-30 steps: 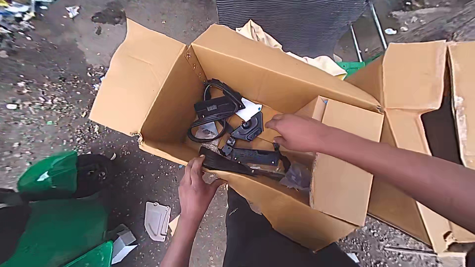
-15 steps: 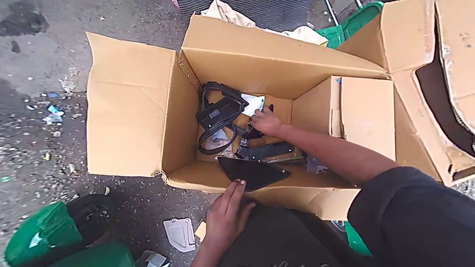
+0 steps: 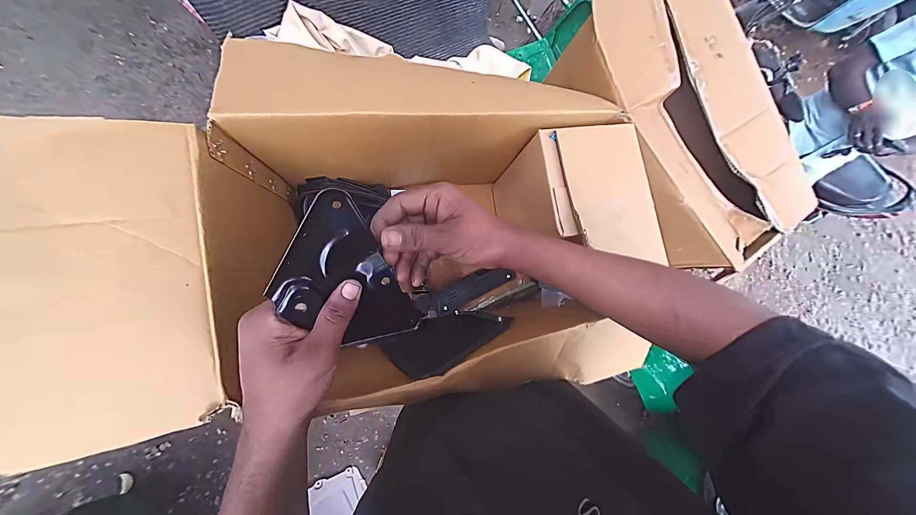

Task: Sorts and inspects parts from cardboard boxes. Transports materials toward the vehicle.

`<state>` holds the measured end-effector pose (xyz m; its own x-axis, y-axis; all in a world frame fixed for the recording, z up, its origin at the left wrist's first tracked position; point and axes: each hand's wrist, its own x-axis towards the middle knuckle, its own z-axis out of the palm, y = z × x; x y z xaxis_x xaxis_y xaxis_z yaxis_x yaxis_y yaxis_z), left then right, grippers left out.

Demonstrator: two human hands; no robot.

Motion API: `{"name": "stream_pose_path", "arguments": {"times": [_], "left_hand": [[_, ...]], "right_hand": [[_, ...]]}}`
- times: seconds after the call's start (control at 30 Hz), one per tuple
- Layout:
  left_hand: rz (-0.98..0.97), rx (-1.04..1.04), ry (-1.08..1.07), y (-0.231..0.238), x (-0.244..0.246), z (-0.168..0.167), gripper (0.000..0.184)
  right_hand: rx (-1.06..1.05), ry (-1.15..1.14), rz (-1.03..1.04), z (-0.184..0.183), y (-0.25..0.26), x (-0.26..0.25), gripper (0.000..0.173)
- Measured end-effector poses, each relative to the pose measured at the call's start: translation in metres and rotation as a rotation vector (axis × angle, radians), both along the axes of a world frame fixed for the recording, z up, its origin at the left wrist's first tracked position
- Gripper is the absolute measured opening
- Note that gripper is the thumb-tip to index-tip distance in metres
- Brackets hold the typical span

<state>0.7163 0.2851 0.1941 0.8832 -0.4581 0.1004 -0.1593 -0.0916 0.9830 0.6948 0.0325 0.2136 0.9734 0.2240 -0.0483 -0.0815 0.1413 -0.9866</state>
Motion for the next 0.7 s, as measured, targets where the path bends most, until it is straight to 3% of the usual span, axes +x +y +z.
{"name": "stream_pose_path", "arguments": {"times": [0.03,0.07,0.13,0.2,0.27,0.47,0.57,0.7], "left_hand": [[0.073,0.0,-0.022,0.001,0.001,-0.005,0.021],[0.148,-0.018,-0.044,0.004,0.003,-0.009,0.018],[0.285,-0.076,-0.104,0.009,0.007,-0.012,0.016],[0.376,-0.145,-0.131,0.018,0.007,-0.014,0.017],[0.439,-0.259,-0.059,0.027,0.004,-0.014,0.02],[0.426,-0.617,0.4,0.059,-0.001,-0.012,0.024],[0.372,-0.7,0.445,0.072,-0.005,-0.012,0.029],[0.402,-0.67,0.352,0.086,-0.006,-0.011,0.035]], "right_hand": [[-0.035,0.102,-0.083,-0.025,-0.014,-0.004,0.017],[-0.254,0.202,-0.095,-0.054,-0.031,-0.012,0.017],[-0.924,0.307,0.259,-0.104,-0.058,-0.037,0.012],[-1.26,0.371,0.649,-0.139,-0.059,-0.069,0.011],[-1.323,0.422,0.768,-0.158,-0.051,-0.091,0.017],[-1.252,0.657,0.751,-0.169,-0.041,-0.088,0.029],[-1.236,0.655,0.825,-0.164,-0.048,-0.078,0.031],[-1.108,0.623,0.733,-0.119,-0.052,-0.059,0.042]]}}
